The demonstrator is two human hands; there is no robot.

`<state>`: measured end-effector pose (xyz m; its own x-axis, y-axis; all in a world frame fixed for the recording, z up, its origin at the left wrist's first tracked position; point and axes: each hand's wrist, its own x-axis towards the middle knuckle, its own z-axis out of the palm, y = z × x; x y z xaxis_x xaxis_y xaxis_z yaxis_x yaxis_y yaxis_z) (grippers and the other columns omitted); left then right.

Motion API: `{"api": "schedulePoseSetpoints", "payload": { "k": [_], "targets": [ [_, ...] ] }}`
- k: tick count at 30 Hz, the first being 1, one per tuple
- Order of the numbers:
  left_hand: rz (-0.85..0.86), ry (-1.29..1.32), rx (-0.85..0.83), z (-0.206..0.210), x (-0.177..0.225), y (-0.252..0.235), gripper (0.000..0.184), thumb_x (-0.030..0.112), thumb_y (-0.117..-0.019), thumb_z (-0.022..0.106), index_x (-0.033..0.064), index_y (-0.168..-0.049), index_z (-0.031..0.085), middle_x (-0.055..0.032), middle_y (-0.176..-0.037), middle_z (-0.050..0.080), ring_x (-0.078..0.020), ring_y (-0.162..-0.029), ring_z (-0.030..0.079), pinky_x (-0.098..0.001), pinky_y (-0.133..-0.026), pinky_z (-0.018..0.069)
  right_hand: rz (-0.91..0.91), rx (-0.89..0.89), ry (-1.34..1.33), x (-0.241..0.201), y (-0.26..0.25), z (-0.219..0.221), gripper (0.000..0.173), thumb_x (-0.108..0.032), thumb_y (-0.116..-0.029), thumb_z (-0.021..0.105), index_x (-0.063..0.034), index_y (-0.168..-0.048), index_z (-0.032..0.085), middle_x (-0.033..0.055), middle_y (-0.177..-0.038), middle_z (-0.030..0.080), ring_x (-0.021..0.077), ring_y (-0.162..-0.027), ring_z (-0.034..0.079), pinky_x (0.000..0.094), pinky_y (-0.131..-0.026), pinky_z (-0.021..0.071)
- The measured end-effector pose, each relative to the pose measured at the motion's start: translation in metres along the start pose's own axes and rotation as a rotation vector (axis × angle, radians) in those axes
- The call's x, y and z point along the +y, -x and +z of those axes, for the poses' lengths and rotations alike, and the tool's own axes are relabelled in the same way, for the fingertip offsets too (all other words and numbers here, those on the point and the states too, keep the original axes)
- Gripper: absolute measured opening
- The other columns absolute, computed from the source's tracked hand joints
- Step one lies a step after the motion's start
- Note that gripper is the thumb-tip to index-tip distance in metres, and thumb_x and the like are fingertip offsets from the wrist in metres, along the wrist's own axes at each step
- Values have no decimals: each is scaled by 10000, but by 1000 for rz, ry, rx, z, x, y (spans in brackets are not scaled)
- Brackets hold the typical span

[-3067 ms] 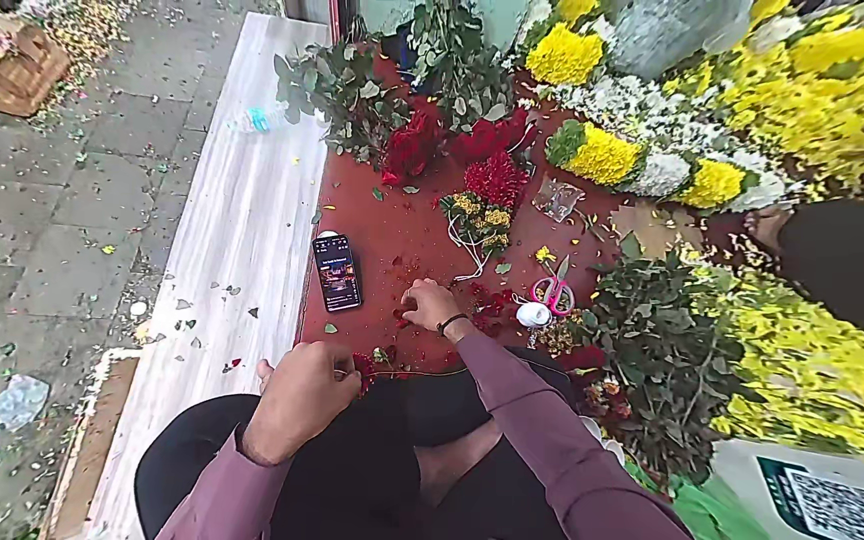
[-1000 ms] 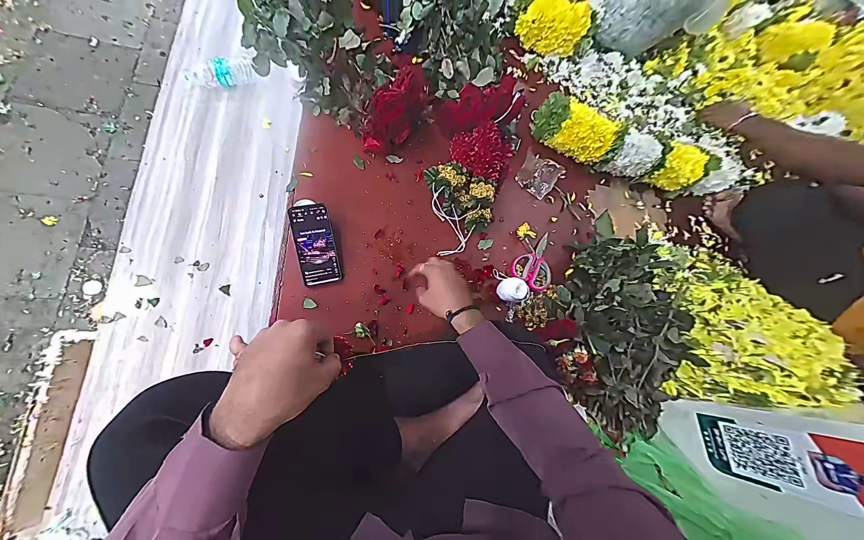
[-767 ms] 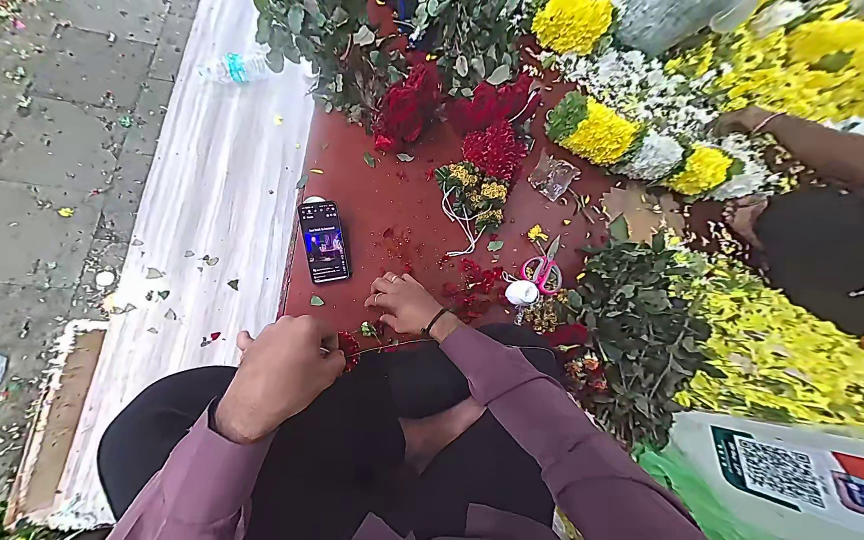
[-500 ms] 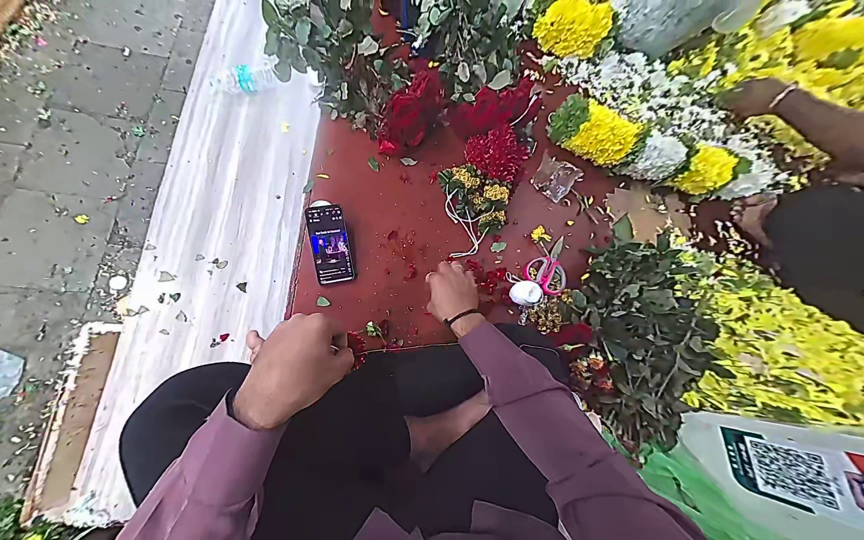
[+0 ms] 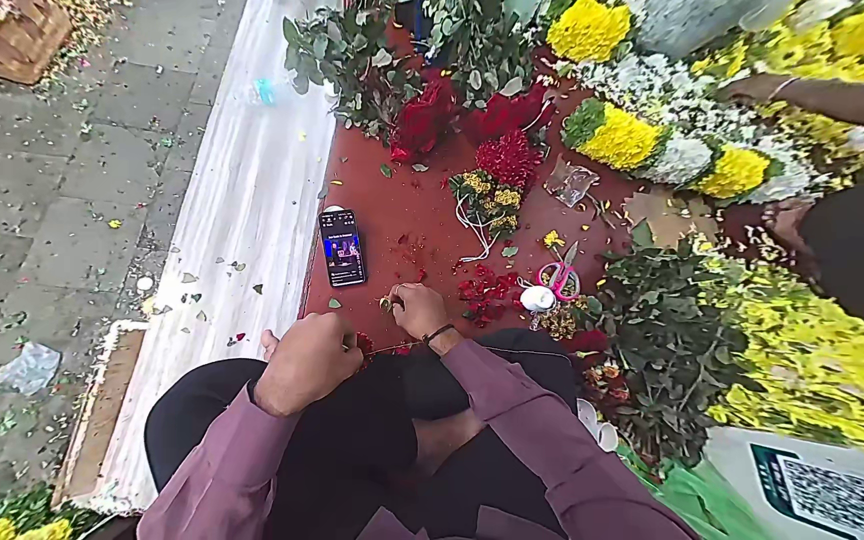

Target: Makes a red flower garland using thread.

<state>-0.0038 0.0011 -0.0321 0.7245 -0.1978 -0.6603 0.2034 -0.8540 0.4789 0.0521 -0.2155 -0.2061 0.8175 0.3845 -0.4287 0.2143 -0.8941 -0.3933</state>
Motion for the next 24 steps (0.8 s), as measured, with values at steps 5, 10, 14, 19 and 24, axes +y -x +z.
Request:
{"api": "schedulePoseSetpoints", "payload": {
  "k": [5,10,14,19,24],
  "targets": [
    [15,2,1,1,1,1,156,313,-896,682,175,-836,722,-9,-755,680,-211,-710,658,-521,-651,533,-211,16,281,-14,7,8,218,-146,-872,694,-114,-1081,749,127,-1163,694,355,-1162,627,579,-876,525],
    [16,3,8,1,-2,1,165,324,-891,686,174,-836,725,-13,-765,688,-212,-729,667,-524,-669,540,-94,-292,260,-34,20,5,270,-133,-860,695,-71,-1121,725,145,-1222,680,352,-1164,632,600,-933,503],
    [11,4,6,1,-2,1,159,313,-896,678,173,-842,729,-13,-772,695,-212,-737,674,-526,-675,543,138,-318,91,-27,17,0,206,-208,-832,672,-102,-998,731,119,-1034,729,328,-1017,695,602,-813,546],
    [0,-1,-15,1,0,0,154,309,-900,678,169,-866,731,-20,-791,704,-220,-754,684,-539,-691,549,215,-482,-43,-15,9,-5,214,-252,-849,697,-105,-999,738,139,-1023,730,340,-1018,688,622,-845,530],
    [-15,-16,-26,2,1,-1,160,318,-905,678,172,-872,734,-20,-797,705,-221,-764,682,-538,-700,545,214,-600,-141,-5,4,2,228,-270,-906,658,-80,-985,756,136,-1000,734,310,-976,692,593,-854,526]
  ]
}}
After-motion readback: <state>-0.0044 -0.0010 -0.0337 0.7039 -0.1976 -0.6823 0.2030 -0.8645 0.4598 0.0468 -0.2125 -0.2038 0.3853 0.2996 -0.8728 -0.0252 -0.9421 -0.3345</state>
